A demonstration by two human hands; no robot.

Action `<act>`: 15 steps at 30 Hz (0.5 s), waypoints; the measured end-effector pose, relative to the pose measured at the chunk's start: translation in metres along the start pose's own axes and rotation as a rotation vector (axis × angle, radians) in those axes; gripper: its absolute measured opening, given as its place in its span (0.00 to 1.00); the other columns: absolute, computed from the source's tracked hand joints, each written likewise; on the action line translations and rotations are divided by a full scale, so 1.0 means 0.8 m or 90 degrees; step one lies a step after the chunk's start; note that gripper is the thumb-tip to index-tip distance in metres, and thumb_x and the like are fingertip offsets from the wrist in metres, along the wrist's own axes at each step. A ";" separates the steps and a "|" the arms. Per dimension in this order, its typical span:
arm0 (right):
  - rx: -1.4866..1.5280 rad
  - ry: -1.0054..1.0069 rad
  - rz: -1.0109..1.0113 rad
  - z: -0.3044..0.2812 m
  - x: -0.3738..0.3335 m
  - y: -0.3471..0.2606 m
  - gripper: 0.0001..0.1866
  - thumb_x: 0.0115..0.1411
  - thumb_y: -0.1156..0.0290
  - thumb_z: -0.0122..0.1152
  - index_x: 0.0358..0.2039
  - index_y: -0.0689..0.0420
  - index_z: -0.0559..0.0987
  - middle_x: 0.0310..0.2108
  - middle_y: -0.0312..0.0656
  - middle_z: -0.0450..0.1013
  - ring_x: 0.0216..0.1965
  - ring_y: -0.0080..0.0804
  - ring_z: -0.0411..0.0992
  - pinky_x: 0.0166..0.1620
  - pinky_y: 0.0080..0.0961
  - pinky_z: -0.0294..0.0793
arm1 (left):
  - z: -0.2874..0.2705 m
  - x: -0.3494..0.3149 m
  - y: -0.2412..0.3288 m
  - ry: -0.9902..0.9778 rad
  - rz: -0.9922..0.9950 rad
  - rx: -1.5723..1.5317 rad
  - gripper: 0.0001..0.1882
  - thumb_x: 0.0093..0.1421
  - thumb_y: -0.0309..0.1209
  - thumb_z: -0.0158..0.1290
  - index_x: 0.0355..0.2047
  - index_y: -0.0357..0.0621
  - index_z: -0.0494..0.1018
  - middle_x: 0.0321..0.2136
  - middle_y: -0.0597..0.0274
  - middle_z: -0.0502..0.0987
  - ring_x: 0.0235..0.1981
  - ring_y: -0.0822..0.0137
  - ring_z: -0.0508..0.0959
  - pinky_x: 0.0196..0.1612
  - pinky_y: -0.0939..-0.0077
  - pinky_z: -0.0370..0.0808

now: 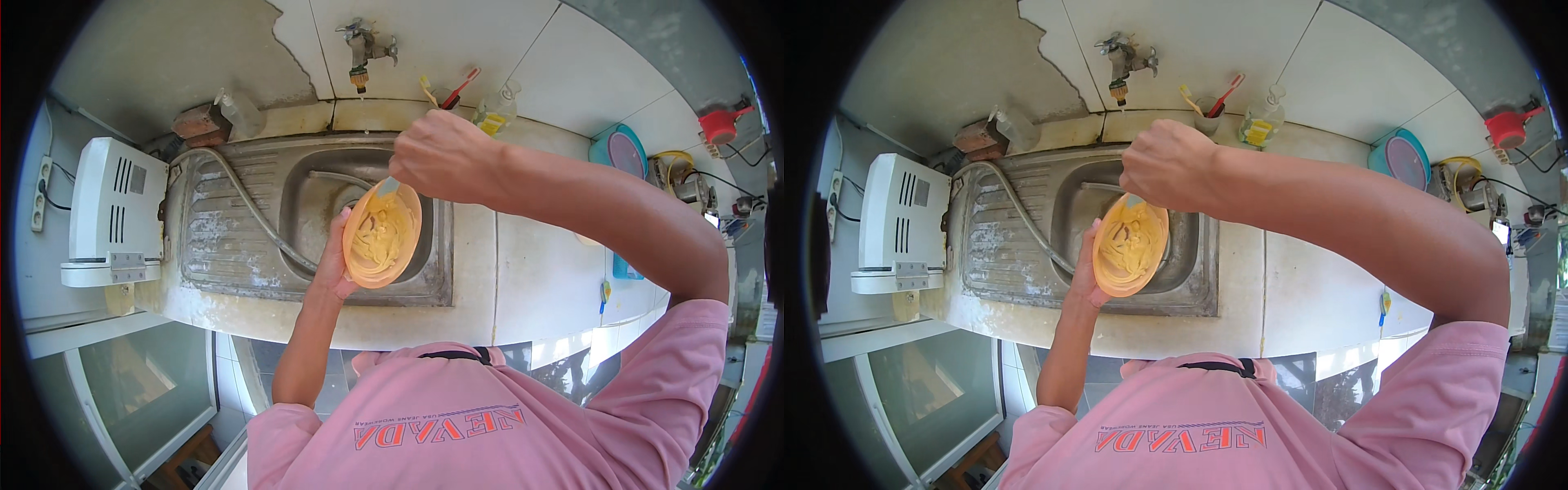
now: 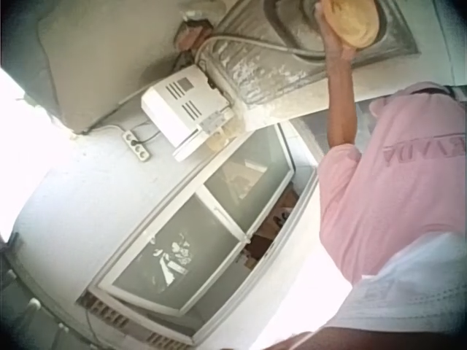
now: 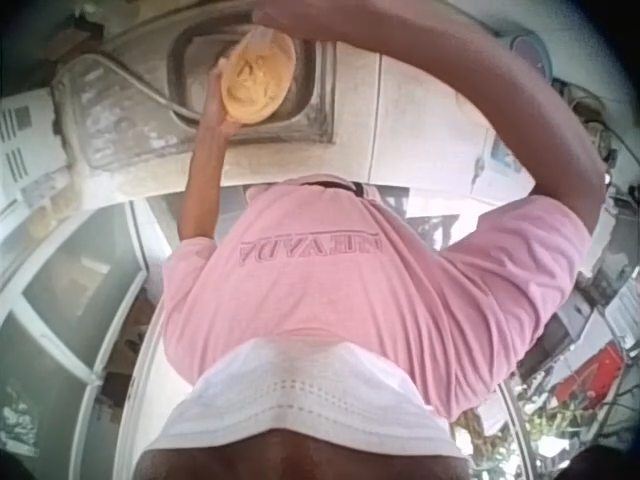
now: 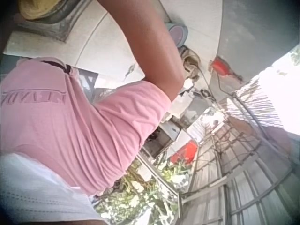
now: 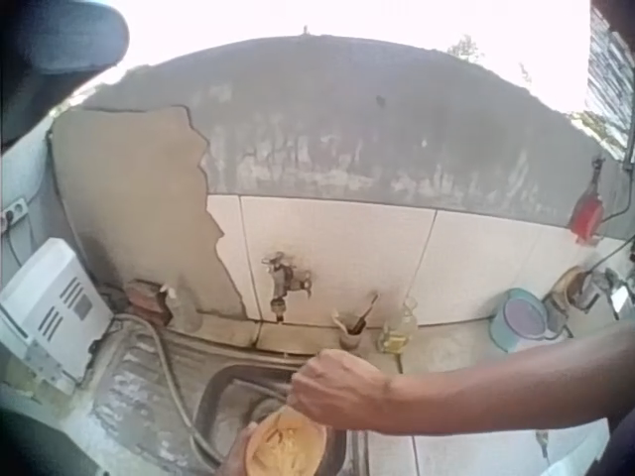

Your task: Mixing dental plaster in a bowl and preparing a dental model.

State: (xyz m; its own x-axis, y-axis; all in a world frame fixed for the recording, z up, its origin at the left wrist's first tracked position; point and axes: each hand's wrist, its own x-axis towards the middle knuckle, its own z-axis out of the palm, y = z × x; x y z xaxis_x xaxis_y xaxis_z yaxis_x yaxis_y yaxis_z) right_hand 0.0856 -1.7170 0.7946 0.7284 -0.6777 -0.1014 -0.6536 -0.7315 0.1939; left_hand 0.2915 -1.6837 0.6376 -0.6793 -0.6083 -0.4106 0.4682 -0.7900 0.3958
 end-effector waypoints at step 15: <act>0.190 0.202 0.342 0.065 -0.046 -0.103 0.24 0.50 0.77 0.57 0.51 0.56 0.76 0.31 0.45 0.69 0.28 0.40 0.74 0.26 0.34 0.75 | -0.019 0.036 -0.039 -0.052 0.149 -0.353 0.27 0.65 0.51 0.43 0.56 0.46 0.65 0.54 0.57 0.70 0.55 0.55 0.71 0.57 0.55 0.70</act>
State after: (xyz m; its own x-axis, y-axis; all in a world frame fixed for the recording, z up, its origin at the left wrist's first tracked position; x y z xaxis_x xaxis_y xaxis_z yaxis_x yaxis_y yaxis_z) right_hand 0.1018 -1.6359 0.7319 0.2823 -0.9307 0.2325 -0.9363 -0.3200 -0.1444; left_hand 0.2661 -1.6780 0.6009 -0.5541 -0.7798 -0.2915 0.8198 -0.5720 -0.0282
